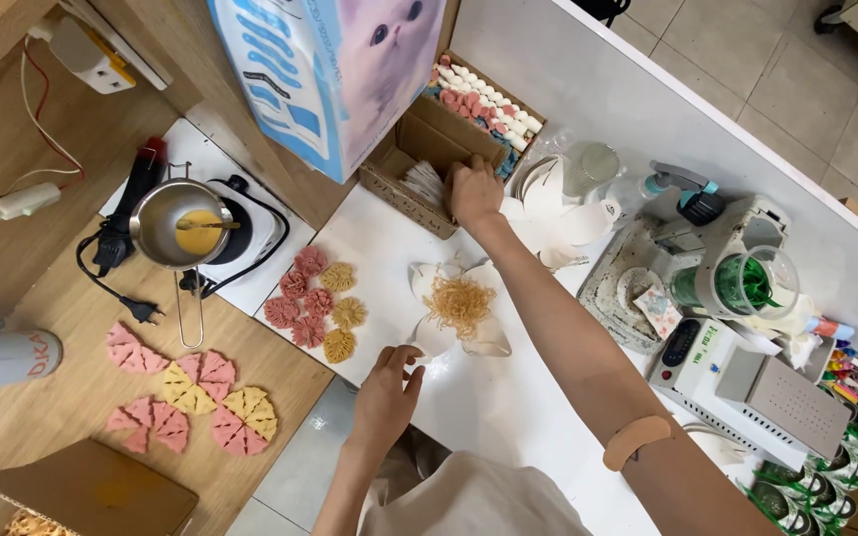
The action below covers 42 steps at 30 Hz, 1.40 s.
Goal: The person is preparing gift boxes by folding paper, adding decorative elements, and filling them with packing material.
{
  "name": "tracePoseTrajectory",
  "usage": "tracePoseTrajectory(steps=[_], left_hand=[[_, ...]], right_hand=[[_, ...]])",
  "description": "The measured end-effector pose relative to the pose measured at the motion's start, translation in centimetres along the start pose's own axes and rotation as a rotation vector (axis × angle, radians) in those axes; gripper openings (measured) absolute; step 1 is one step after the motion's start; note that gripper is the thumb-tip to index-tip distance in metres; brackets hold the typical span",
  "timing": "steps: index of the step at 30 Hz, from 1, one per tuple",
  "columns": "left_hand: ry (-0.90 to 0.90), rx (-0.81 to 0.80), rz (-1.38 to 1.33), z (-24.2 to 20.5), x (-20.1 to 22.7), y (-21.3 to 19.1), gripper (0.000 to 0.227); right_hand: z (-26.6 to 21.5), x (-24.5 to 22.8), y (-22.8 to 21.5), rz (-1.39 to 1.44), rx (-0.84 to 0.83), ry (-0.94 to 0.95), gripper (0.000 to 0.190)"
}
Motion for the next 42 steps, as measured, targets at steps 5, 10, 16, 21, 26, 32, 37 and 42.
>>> tracePoseTrajectory(steps=[5,10,16,21,26,32,37,42], left_hand=[[0.024,-0.022,-0.006,0.1,0.6,0.3,0.021],[0.038,-0.063,-0.009,0.1,1.3,0.7,0.025],[0.083,-0.026,-0.051,0.0,1.5,0.8,0.023],[0.027,0.052,-0.247,0.9,2.6,-0.6,0.034],[0.228,0.118,-0.655,3.0,9.0,-3.9,0.054],[0.274,-0.057,-1.089,3.4,16.9,-6.2,0.047],[0.125,-0.031,-1.107,2.1,18.3,-4.1,0.027],[0.280,0.023,-0.972,-0.8,18.1,-3.9,0.011]], right_hand=[[-0.8,1.1,0.3,0.124,-0.146,0.097,0.019],[-0.8,-0.8,-3.3,0.147,-0.026,-0.055,0.022],[-1.5,-3.2,-10.5,0.266,0.194,-0.150,0.008],[-3.2,-2.2,-19.0,0.551,0.389,0.028,0.016],[-10.1,-1.9,-22.9,1.398,0.195,0.350,0.020],[-19.0,-5.0,-26.5,1.597,0.134,0.367,0.035],[-24.2,-7.0,-31.0,1.010,0.426,0.224,0.070],[-26.8,-10.5,-35.8,0.433,0.557,-0.160,0.023]])
Point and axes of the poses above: each hand's wrist, its own z-axis towards the middle knuckle, its own y-axis out of the palm, x = y × z, the point moved 7 cm from there along z, towards the middle knuckle, and after that the axes turned 12 degrees about z, right-handed, at the moved point
